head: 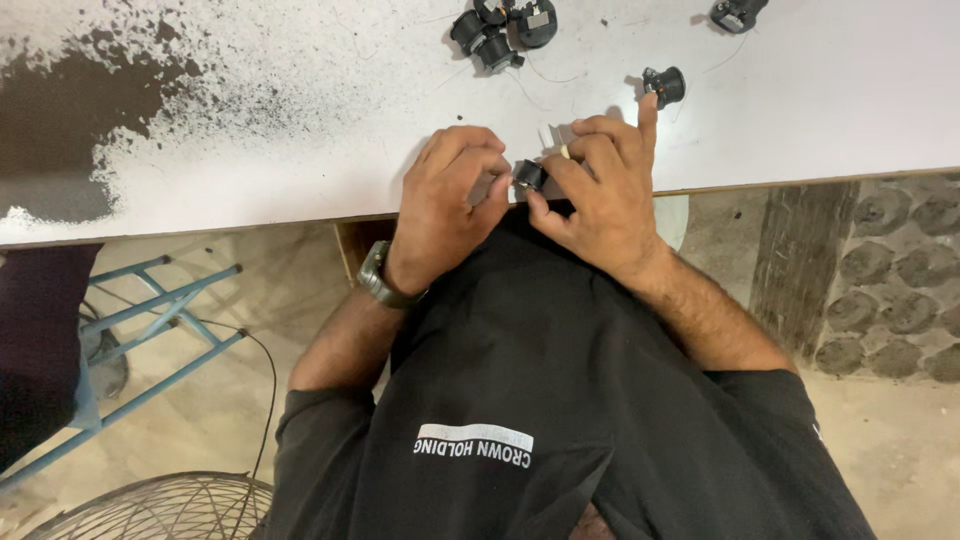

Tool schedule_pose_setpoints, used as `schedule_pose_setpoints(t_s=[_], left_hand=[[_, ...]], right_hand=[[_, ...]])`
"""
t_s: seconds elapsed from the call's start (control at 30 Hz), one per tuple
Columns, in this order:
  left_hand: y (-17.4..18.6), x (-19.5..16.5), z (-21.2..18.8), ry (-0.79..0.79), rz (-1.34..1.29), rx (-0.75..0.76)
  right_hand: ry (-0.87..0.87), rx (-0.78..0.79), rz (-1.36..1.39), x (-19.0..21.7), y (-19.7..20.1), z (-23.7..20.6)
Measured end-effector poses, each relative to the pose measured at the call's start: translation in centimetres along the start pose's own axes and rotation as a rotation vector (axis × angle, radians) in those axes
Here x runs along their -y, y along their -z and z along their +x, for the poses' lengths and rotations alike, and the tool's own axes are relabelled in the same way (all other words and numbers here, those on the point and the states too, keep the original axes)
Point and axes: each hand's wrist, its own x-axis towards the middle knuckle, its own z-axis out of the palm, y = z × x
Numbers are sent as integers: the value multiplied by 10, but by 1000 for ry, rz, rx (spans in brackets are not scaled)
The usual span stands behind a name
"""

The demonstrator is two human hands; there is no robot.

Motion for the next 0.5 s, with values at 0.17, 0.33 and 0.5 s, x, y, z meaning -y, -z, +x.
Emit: schedule_pose_setpoints(t_s=[0.17, 0.33, 0.5], left_hand=[[-1, -3, -5, -31, 30, -9], [-14, 2, -7, -2, -17, -37], [-24, 2, -11, -53, -61, -79]], right_hand=[[-46, 8, 12, 2, 2, -2], [-16, -108, 13, 8, 4, -14], [12, -155, 203, 16, -13, -28]])
